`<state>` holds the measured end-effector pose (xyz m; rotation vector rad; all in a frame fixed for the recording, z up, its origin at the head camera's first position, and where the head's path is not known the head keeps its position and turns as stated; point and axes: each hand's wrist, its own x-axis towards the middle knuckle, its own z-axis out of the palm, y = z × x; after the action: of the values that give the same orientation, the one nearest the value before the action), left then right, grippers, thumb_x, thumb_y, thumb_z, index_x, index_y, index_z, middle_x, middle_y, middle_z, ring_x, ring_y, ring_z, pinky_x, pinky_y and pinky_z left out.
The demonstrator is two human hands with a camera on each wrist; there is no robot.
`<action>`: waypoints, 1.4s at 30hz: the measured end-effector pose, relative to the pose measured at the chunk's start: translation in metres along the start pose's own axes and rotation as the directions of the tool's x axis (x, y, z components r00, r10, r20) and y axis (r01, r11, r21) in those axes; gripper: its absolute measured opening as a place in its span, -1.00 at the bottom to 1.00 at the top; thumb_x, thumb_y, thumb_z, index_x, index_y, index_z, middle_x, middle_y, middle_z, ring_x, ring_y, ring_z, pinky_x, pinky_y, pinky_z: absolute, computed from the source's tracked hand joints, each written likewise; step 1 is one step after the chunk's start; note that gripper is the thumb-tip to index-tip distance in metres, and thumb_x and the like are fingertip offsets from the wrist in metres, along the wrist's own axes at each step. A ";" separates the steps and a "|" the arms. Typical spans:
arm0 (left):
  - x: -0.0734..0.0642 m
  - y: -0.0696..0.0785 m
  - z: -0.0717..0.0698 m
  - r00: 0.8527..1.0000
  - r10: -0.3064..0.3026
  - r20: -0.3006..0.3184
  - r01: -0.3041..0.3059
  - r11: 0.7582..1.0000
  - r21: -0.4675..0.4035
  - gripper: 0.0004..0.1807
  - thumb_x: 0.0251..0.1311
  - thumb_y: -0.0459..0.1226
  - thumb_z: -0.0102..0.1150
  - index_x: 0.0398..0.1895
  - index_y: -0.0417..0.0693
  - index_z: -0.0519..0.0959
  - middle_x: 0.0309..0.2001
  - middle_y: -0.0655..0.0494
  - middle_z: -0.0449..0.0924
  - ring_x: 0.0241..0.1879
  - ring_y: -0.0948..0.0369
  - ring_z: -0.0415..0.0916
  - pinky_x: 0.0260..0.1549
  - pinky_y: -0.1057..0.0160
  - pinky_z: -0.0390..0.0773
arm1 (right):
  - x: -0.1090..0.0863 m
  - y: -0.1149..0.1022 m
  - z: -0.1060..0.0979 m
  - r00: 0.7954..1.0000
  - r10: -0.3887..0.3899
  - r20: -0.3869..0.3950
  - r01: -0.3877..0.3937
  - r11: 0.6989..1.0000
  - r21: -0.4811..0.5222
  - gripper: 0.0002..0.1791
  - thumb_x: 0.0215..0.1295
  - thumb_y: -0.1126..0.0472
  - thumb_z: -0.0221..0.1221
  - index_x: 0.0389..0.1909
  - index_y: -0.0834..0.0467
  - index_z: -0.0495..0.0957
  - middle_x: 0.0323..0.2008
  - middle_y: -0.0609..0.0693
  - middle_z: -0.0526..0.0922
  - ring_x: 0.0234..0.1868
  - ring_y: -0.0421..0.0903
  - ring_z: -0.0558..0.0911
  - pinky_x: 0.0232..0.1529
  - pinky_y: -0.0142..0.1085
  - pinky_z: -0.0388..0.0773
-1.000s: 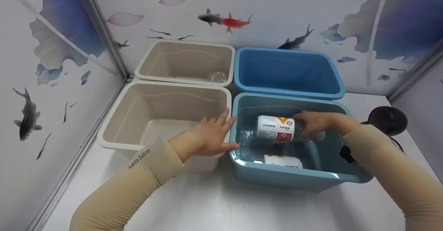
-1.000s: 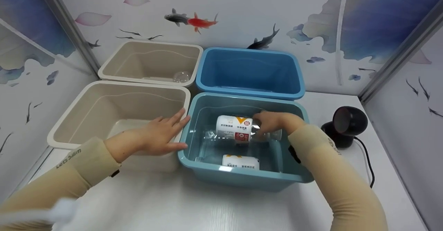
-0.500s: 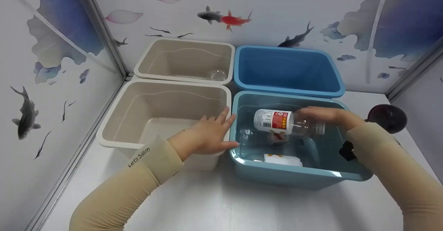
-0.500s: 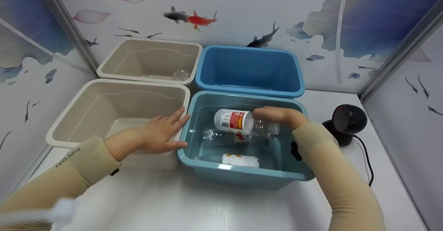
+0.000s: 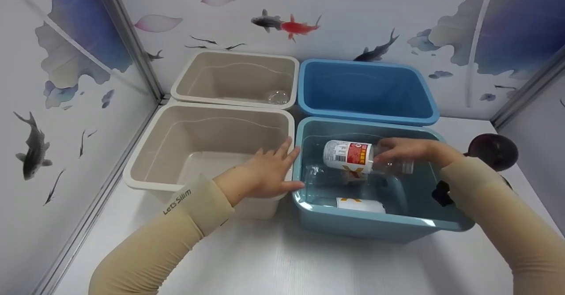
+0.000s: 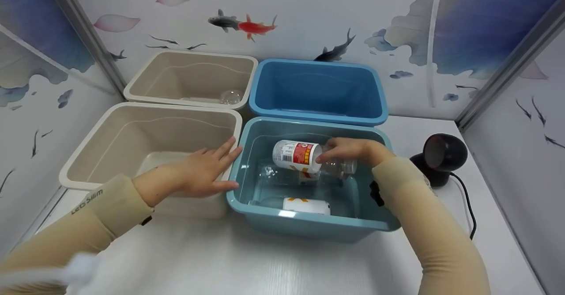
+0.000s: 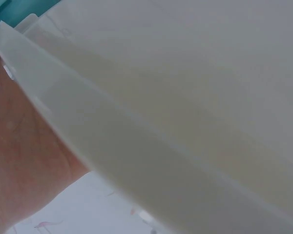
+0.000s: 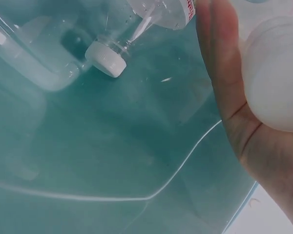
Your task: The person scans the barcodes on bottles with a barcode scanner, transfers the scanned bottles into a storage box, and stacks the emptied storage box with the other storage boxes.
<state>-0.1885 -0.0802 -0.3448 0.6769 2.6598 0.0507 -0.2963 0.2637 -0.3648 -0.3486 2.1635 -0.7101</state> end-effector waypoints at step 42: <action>0.000 0.001 0.000 1.000 0.000 -0.005 0.000 1.000 0.004 -0.05 0.21 0.36 -0.33 0.49 0.09 -0.31 0.51 -0.02 -0.49 0.40 -0.09 0.08 0.35 -0.17 -0.02 | -0.001 0.002 0.001 1.000 -0.008 -0.016 0.006 0.992 -0.122 -0.22 0.19 -0.22 0.10 0.24 0.28 0.24 0.10 0.21 0.44 -0.01 0.02 0.48 -0.13 -0.16 0.54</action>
<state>-0.1877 -0.0797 -0.3450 0.6782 2.6656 0.0477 -0.2948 0.2656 -0.3661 -0.4161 2.2278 -0.5875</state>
